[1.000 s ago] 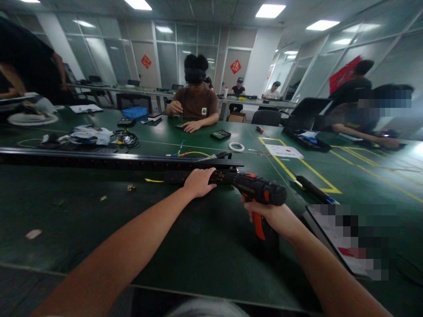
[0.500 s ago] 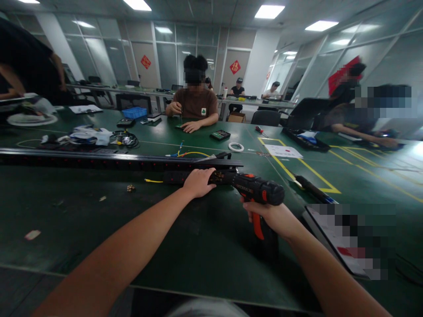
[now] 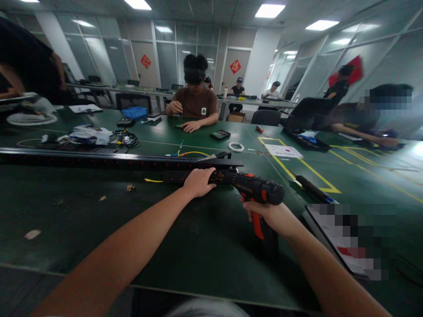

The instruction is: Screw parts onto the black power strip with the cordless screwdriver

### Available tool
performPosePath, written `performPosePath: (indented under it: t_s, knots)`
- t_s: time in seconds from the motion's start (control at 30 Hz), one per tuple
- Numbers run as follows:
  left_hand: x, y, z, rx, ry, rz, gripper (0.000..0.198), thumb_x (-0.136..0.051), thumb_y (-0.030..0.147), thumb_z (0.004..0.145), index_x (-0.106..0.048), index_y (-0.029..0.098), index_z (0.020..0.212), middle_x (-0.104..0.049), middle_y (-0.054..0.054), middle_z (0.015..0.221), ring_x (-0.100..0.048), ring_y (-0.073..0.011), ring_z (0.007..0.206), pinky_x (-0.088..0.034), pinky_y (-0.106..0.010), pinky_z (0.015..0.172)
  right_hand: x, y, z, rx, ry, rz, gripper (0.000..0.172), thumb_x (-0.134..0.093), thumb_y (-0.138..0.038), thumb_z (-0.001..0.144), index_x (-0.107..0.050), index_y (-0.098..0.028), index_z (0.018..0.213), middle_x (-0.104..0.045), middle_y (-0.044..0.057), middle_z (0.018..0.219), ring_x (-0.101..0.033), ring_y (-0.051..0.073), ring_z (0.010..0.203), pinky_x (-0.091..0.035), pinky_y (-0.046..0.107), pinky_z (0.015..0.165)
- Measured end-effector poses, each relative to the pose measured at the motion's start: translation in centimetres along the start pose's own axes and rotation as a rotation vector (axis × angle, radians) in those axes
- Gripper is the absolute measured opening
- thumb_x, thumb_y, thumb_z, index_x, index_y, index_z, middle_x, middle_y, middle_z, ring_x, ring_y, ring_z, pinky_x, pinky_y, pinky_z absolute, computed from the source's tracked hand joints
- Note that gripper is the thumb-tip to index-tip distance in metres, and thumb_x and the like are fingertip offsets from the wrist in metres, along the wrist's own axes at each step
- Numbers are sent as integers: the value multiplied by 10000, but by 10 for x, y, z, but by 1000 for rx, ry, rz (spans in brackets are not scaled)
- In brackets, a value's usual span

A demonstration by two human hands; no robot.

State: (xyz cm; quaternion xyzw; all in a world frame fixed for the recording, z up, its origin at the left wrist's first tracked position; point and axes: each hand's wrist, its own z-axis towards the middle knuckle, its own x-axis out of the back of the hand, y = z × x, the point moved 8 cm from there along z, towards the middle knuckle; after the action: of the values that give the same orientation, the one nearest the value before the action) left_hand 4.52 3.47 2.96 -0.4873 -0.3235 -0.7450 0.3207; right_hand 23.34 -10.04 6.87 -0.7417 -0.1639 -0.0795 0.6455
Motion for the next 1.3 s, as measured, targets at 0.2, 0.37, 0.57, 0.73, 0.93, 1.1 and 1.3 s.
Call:
performPosePath:
  t_s: [0.2, 0.37, 0.57, 0.73, 0.93, 1.1, 1.3]
  knots:
    - [0, 0, 0, 0, 1, -12, 621, -749, 438, 990, -544, 198, 1525, -712, -131, 1448, -687, -338, 1323, -494, -481, 1142, -2, -2, 0, 13, 1, -49, 250, -753, -393, 735, -706, -224, 912, -664, -30, 633, -667, 216, 621, -541, 343, 641]
    - [0, -1, -1, 7, 9, -27, 638, -760, 437, 982, -539, 211, 1537, -712, -131, 1449, -680, -336, 1336, -487, -475, 1151, -5, -6, -1, -4, 1, -108, 215, -741, -405, 732, -679, -230, 840, -651, -23, 630, -667, 220, 620, -549, 344, 628]
    - [2, 0, -1, 11, 0, -22, 637, -751, 441, 983, -541, 205, 1536, -712, -128, 1453, -692, -338, 1311, -485, -480, 1152, -4, -12, -3, 3, 3, -149, 215, -742, -429, 744, -654, -235, 768, -654, -11, 625, -669, 219, 619, -554, 341, 633]
    - [2, 0, -1, 8, 0, -27, 634, -749, 439, 983, -547, 193, 1531, -714, -132, 1450, -694, -339, 1310, -485, -480, 1151, -3, -12, -4, -8, 17, -165, 190, -740, -400, 769, -657, -235, 722, -663, 3, 624, -673, 223, 615, -558, 350, 637]
    - [2, 0, -2, 7, 6, -25, 640, -755, 438, 979, -543, 204, 1536, -715, -124, 1448, -696, -335, 1302, -488, -477, 1148, -4, -11, -4, -7, 4, -150, 181, -738, -386, 772, -653, -245, 698, -660, -4, 612, -672, 225, 611, -555, 358, 631]
    - [1, -1, -2, 12, -2, -15, 647, -756, 448, 976, -542, 209, 1537, -718, -123, 1441, -698, -335, 1300, -487, -477, 1147, -4, -11, -4, 0, 6, -148, 193, -733, -399, 767, -646, -246, 690, -651, -6, 599, -657, 220, 596, -538, 353, 615]
    - [0, -2, -1, 5, 1, -17, 648, -747, 449, 983, -535, 198, 1541, -716, -125, 1448, -693, -333, 1313, -486, -473, 1147, -5, -11, -3, 8, 2, -133, 188, -742, -409, 755, -657, -242, 742, -653, -11, 615, -666, 221, 606, -551, 351, 624]
